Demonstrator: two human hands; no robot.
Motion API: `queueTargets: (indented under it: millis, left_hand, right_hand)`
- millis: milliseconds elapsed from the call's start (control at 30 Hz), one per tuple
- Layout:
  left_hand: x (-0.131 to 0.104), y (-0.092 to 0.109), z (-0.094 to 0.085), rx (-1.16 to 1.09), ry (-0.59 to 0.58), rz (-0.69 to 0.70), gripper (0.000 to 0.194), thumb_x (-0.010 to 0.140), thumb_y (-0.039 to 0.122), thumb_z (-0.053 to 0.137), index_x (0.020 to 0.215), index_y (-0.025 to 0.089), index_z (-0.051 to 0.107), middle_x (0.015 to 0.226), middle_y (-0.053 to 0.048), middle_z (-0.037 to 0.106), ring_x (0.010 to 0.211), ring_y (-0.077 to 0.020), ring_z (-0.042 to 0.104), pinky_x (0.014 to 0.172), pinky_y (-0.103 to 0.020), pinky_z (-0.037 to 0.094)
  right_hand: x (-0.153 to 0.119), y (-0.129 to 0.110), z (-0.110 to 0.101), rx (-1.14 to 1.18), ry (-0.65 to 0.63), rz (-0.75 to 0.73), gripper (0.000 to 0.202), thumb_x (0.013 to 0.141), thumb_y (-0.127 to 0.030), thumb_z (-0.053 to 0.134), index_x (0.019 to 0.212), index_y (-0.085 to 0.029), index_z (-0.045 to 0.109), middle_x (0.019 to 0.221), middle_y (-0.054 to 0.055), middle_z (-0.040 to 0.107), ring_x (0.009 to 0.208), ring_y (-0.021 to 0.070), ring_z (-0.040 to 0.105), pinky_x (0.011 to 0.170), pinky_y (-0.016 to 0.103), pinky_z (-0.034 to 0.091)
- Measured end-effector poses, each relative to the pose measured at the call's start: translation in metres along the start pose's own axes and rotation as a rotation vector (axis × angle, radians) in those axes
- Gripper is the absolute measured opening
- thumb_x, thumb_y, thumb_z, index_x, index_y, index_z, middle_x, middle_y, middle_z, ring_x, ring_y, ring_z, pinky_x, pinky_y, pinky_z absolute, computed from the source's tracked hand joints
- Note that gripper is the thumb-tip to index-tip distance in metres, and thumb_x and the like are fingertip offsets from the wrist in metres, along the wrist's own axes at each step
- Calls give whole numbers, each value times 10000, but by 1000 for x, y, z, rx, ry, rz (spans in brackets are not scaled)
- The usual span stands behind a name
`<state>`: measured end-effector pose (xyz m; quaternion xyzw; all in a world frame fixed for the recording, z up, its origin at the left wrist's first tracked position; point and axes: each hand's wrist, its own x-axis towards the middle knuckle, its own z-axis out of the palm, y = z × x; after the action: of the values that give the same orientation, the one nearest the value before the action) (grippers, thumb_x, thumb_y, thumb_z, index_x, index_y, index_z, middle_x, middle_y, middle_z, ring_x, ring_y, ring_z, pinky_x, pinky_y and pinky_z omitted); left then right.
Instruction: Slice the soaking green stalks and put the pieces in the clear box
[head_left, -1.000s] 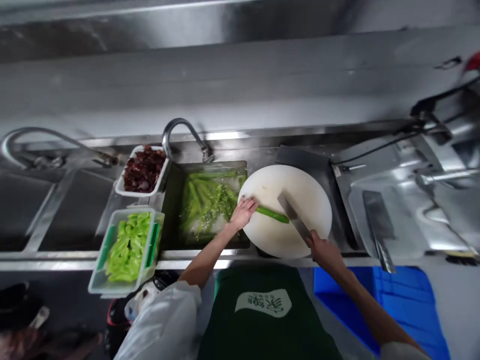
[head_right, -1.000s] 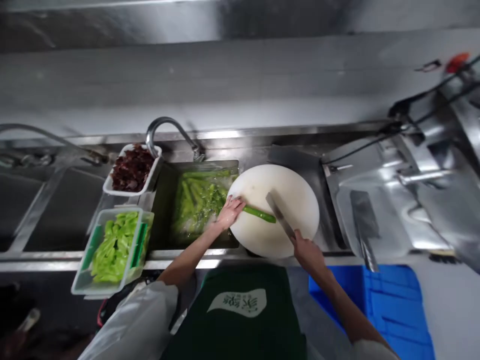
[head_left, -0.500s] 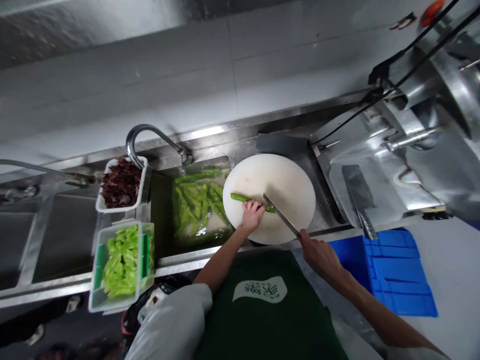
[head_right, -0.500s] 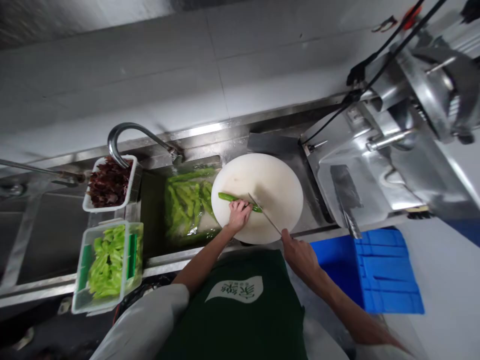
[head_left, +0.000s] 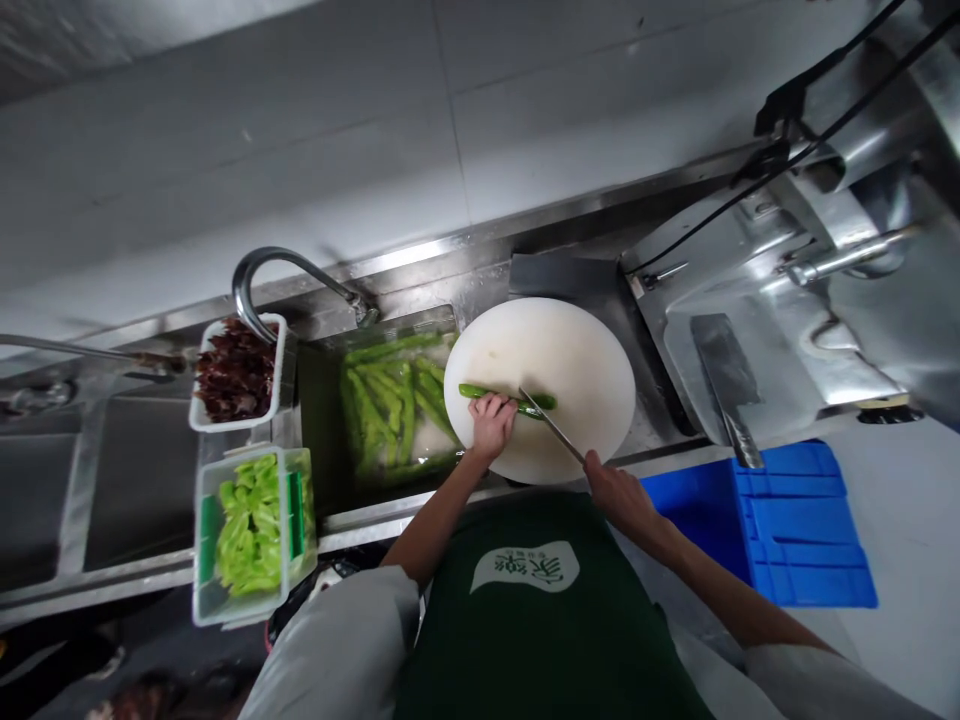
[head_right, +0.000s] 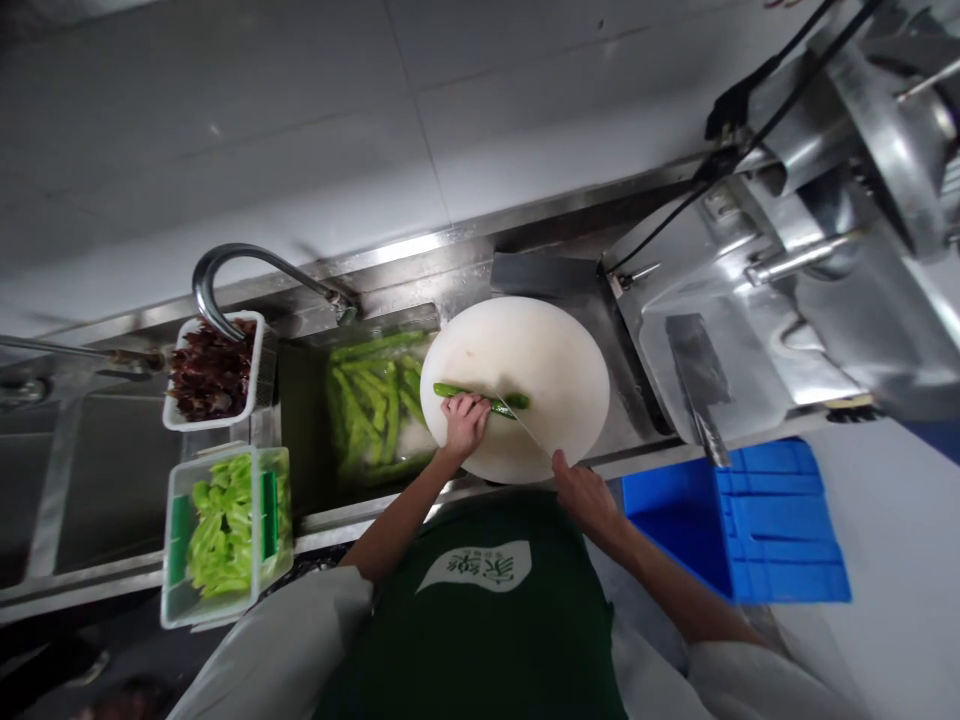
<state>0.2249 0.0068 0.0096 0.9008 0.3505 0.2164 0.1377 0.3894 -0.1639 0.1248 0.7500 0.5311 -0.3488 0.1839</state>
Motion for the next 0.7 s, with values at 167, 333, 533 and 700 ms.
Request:
queueTargets:
  millis: [167, 333, 533, 700]
  left_hand:
    - [1, -6, -5, 14, -7, -11, 197, 963, 276, 500, 1018, 250, 688, 1032, -78, 651, 1065, -244, 504, 939, -437, 292]
    - [1, -3, -3, -7, -8, -22, 221, 968, 294, 481, 1018, 265, 695, 1028, -80, 652, 1056, -251, 506, 945, -459, 303]
    - [0, -6, -3, -62, -22, -37, 211, 961, 293, 494, 1029, 272, 693, 1065, -82, 645, 1082, -258, 504, 956, -468, 310]
    - [-1, -26, -15, -52, 27, -61, 206, 964, 282, 490, 1002, 236, 687, 1054, -85, 651, 1077, -257, 502, 959, -459, 299]
  right_hand:
    - [-21, -9, -24, -23, 45, 11, 237, 975, -200, 346, 1181, -143, 448, 759, 95, 682, 752, 226, 689, 611, 266, 352]
    - [-34, -22, -41, -67, 26, -4, 254, 974, -175, 332, 1205, -149, 436, 732, 77, 678, 734, 222, 692, 626, 259, 383]
    - [-8, -28, -27, -70, -24, -22, 307, 965, -157, 344, 1260, -106, 412, 819, 126, 691, 805, 234, 697, 685, 279, 411]
    - [5, -27, -21, -52, -46, -6, 337, 974, -161, 316, 1295, -91, 390, 852, 146, 698, 841, 248, 703, 688, 287, 417]
